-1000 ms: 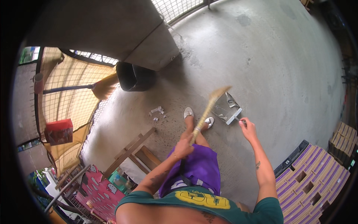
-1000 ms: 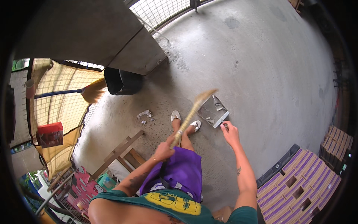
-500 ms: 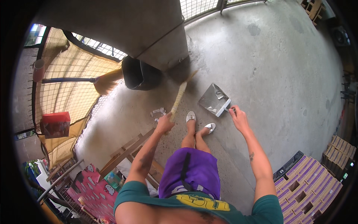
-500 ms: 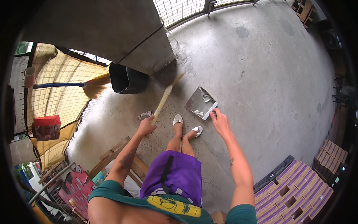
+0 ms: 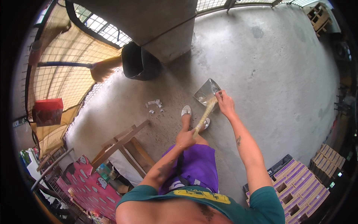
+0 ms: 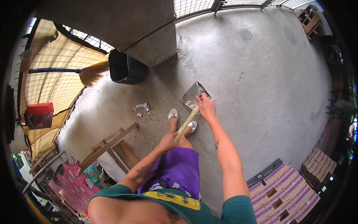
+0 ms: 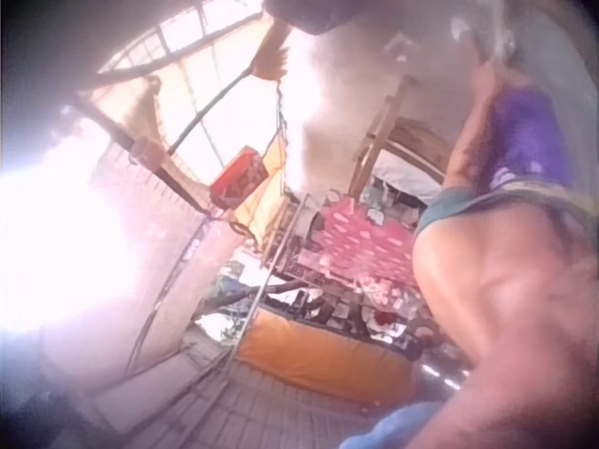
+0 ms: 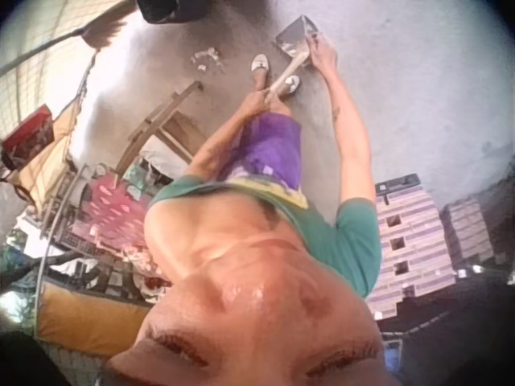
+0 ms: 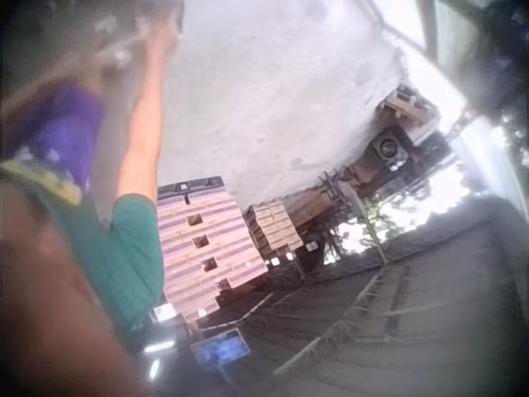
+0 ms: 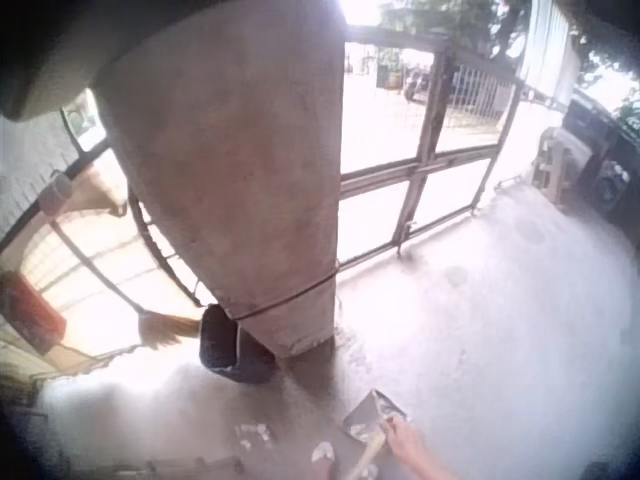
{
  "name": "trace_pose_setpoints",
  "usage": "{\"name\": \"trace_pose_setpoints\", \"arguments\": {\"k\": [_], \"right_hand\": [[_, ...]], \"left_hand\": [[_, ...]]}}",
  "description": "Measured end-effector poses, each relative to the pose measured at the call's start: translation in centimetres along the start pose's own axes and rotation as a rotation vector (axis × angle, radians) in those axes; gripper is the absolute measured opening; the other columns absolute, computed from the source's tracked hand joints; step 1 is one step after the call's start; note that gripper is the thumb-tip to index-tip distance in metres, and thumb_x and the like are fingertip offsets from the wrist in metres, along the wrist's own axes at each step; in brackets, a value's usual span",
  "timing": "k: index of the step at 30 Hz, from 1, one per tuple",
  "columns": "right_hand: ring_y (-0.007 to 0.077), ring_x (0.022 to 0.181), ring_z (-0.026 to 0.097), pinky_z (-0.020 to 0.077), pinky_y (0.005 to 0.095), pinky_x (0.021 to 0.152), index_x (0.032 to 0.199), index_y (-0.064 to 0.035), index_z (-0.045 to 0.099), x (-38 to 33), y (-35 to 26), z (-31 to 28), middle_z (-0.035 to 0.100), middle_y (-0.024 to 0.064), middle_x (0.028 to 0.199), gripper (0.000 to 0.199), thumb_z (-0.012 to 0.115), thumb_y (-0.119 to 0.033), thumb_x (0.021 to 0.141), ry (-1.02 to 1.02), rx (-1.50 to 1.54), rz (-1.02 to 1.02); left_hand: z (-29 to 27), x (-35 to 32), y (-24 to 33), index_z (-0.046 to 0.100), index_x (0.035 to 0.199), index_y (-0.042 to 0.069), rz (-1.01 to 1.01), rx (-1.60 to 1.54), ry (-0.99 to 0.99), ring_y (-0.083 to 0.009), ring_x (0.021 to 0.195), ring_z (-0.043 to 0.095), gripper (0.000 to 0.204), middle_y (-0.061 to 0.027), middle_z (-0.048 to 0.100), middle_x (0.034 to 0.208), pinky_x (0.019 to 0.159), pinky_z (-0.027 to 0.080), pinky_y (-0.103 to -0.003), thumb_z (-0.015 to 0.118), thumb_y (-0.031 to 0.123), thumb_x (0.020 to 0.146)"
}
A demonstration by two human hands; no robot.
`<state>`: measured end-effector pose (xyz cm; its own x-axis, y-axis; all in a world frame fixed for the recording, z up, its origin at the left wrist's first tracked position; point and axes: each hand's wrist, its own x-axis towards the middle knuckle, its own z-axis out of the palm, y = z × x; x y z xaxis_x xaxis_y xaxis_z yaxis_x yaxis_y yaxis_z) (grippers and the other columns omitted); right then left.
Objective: The person uses a broom to sweep debris into a dustpan in an outdoor covered area, moving around a table and collecting small white pieces from the concrete floor.
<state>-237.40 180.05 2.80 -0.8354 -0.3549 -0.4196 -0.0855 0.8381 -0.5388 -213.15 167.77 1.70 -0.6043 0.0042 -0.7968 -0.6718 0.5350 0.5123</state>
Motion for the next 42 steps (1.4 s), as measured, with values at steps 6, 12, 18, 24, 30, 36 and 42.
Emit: {"name": "trace_pose_setpoints", "arguments": {"k": [6,12,18,24,30,36,42], "right_hand": [[0.0386,0.078,0.064,0.0472,0.047,0.066,0.101,-0.0098,0.055,-0.9,1.0,-0.1,0.067,0.0163,0.081,0.034,0.052,-0.043,0.093,-0.023,0.007,-0.051],[0.0378,0.072,0.063,0.0456,0.0454,0.061,0.101,-0.0078,0.053,-0.9,0.0,1.1,0.065,0.0177,0.076,0.03,0.053,-0.037,0.094,-0.041,0.031,-0.161],[0.032,0.057,0.056,0.0422,0.0382,0.054,0.097,-0.0037,0.053,-2.9,1.4,-2.2,0.059,0.0159,0.064,0.031,0.053,-0.034,0.095,-0.191,-0.003,-0.273],[0.0375,0.063,0.058,0.0425,0.0443,0.056,0.096,-0.0066,0.053,-5.5,-4.7,-1.6,0.06,0.0165,0.066,0.031,0.054,-0.038,0.093,-0.386,-0.224,-0.589],[0.0392,0.068,0.06,0.0433,0.0467,0.058,0.094,-0.0092,0.052,-5.4,-9.8,4.3,0.06,0.0167,0.067,0.029,0.054,-0.038,0.092,-0.5,-0.311,-0.733],[0.0389,0.068,0.06,0.0444,0.0466,0.057,0.091,-0.0088,0.05,-8.6,-14.5,12.6,0.061,0.0161,0.067,0.029,0.055,-0.038,0.092,-0.566,-0.28,-0.818],[0.0385,0.068,0.061,0.0452,0.0477,0.056,0.09,-0.0101,0.05,-8.5,-17.1,16.6,0.062,0.0155,0.069,0.031,0.054,-0.041,0.091,-0.496,-0.323,-0.823]], "left_hand": [[-6.7,-1.2,-3.9,0.047,0.131,0.009,-0.136,-0.079,0.348,-0.0419,0.086,0.063,0.066,-0.0264,0.065,0.089,0.079,0.051,-0.048,0.064,0.013,0.068],[0.3,5.8,-4.2,0.051,0.125,0.008,-0.273,-0.068,0.367,-0.0404,0.09,0.063,0.057,-0.0272,0.064,0.091,0.079,0.051,-0.047,0.062,0.013,0.069],[7.1,-7.1,-5.3,0.046,0.135,0.012,-0.179,-0.427,0.563,-0.042,0.094,0.061,0.07,-0.0247,0.064,0.102,0.083,0.05,-0.044,0.063,0.017,0.067],[6.8,-14.1,-13.1,0.048,0.132,0.006,-0.497,-0.626,0.886,-0.041,0.087,0.064,0.068,-0.0278,0.064,0.092,0.079,0.051,-0.045,0.061,0.015,0.066],[0.0,-10.1,-24.6,0.057,0.121,0.003,-0.651,-0.713,0.936,-0.0284,0.071,0.067,0.055,-0.0198,0.067,0.083,0.068,0.054,-0.04,0.062,0.014,0.067],[1.9,-3.7,-30.1,0.06,0.112,0.0,-0.843,-0.817,0.889,-0.0319,0.088,0.068,0.046,-0.0223,0.067,0.093,0.077,0.054,-0.041,0.066,0.013,0.068],[9.4,-2.8,-20.4,0.049,0.131,0.004,-0.621,-0.601,0.827,-0.0338,0.085,0.068,0.065,-0.023,0.067,0.091,0.072,0.054,-0.043,0.064,0.013,0.068]]}}
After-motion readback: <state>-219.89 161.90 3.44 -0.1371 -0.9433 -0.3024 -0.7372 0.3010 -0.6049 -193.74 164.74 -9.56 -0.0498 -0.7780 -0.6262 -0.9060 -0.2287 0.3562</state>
